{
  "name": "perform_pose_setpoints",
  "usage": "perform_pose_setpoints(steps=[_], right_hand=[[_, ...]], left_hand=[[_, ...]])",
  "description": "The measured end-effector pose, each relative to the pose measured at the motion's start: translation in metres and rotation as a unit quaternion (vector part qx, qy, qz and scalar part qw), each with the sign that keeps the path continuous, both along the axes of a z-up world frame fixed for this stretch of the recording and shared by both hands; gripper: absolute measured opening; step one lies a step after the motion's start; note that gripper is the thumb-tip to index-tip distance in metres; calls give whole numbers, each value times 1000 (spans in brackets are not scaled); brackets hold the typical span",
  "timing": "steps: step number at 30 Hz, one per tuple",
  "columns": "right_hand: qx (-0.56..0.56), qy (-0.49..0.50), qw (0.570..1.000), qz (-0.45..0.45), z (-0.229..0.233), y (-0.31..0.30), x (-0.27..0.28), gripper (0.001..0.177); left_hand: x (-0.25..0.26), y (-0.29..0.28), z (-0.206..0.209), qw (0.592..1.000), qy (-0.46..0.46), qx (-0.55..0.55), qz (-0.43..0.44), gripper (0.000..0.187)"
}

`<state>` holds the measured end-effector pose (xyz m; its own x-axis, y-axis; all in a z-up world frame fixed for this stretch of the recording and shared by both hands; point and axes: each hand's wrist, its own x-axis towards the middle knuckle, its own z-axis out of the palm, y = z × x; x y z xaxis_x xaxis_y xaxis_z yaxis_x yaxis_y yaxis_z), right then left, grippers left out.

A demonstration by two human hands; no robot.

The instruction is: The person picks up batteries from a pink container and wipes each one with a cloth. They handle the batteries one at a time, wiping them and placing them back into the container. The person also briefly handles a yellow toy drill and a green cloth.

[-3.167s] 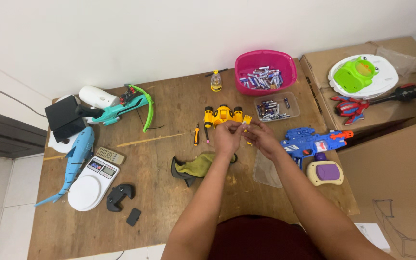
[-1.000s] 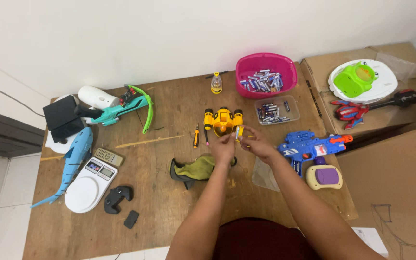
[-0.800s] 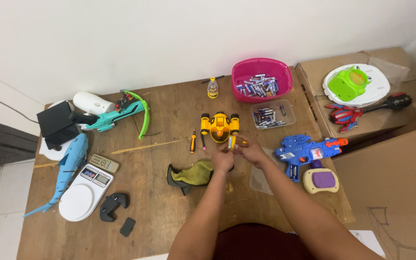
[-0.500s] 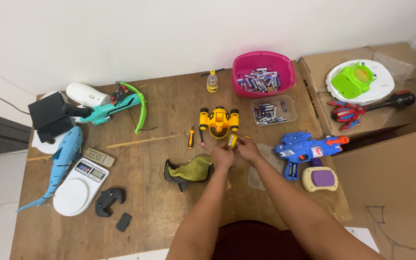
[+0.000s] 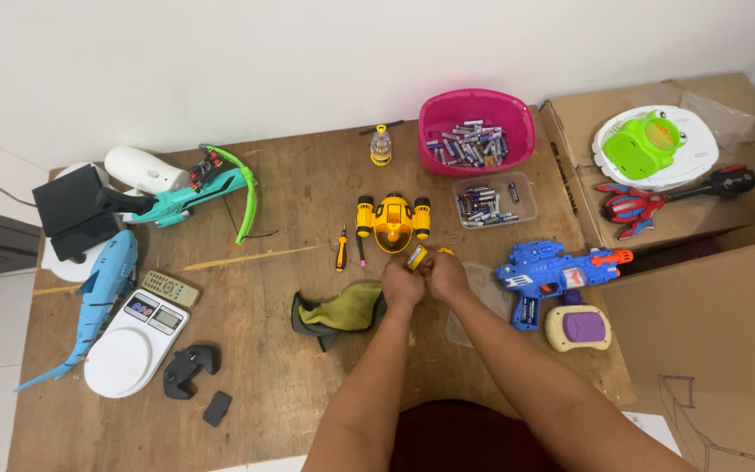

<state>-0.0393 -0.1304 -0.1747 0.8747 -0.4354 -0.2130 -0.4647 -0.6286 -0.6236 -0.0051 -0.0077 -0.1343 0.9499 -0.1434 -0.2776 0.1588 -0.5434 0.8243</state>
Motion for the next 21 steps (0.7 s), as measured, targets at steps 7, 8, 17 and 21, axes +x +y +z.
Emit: perform_pose_setpoints(steps=[7, 8, 17, 21], right_hand=[[-40, 15, 999, 4, 18, 0, -1, 26], [-32, 8, 999, 5, 22, -1, -2, 29], [-81, 30, 996, -22, 67, -15, 4, 38], [-64, -24, 997, 30, 80, -31, 10, 33]], left_hand=[[-5, -6, 15, 999, -14, -1, 33, 43], [-6, -6, 19, 999, -14, 4, 35, 43], [-13, -22, 55, 985, -51, 72, 149, 24], [11, -35, 59, 988, -131, 5, 86, 25]])
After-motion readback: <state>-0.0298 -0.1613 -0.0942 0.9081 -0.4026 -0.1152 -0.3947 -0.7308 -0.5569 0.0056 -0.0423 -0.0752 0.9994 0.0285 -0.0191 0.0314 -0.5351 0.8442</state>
